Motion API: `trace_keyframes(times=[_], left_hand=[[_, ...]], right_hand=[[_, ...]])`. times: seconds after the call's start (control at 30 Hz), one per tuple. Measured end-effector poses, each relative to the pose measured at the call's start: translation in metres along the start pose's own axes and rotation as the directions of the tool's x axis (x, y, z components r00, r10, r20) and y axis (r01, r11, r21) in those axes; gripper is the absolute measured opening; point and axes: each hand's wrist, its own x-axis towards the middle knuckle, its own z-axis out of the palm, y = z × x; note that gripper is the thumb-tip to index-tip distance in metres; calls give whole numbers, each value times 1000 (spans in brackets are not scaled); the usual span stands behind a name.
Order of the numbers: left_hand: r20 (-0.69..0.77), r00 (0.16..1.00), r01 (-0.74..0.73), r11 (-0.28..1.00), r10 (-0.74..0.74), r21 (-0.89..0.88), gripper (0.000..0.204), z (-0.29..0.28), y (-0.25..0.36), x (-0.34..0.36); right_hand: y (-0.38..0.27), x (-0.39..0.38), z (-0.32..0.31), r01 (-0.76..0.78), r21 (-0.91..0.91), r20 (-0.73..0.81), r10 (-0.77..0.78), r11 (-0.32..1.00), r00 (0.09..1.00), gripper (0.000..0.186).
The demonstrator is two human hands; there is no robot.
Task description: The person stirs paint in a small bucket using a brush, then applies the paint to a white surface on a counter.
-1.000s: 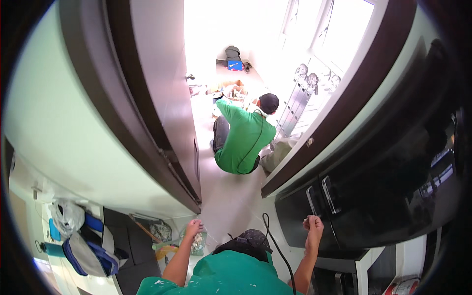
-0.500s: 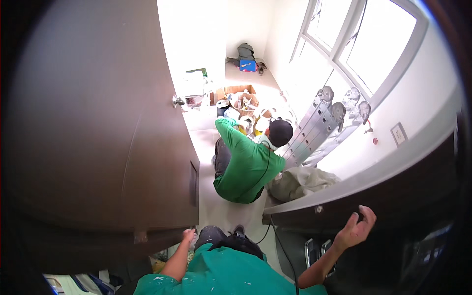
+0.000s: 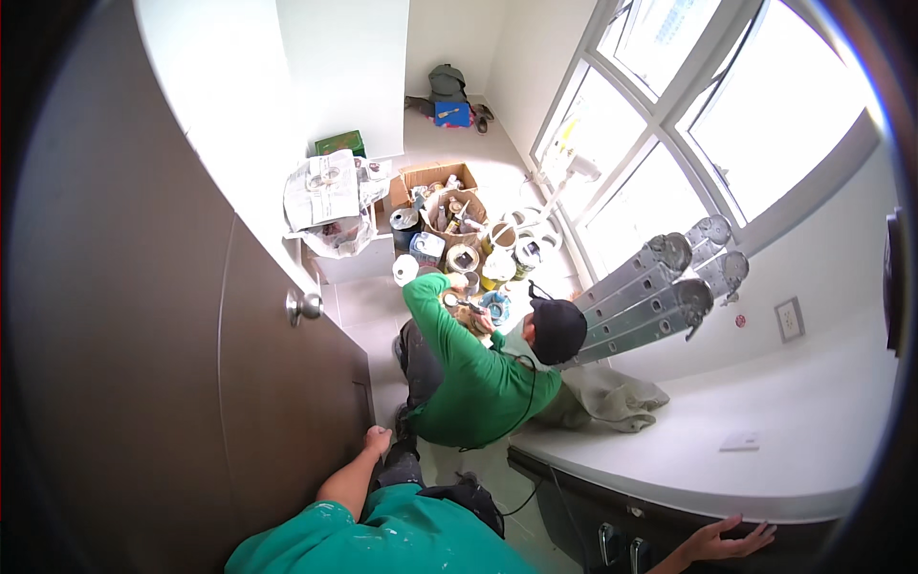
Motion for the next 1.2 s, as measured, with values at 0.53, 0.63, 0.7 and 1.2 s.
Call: trace_keyframes(times=[0.53,0.63,0.7,1.2], left_hand=[[258,966,67,978,-14,-198,22,-39,83,83],[276,958,126,977,-76,-171,22,-44,76,86],[286,953,153,974,-101,-166,22,-49,74,83],[242,970,96,966,-36,-240,23,-67,74,84]], right_hand=[[-28,-1,51,261,-303,221,-199,917,955,39],[-30,-2,54,250,-328,225,-182,911,957,37],[-30,-3,54,254,-333,228,-184,908,956,36],[-22,-3,47,303,-322,316,-200,897,927,29]])
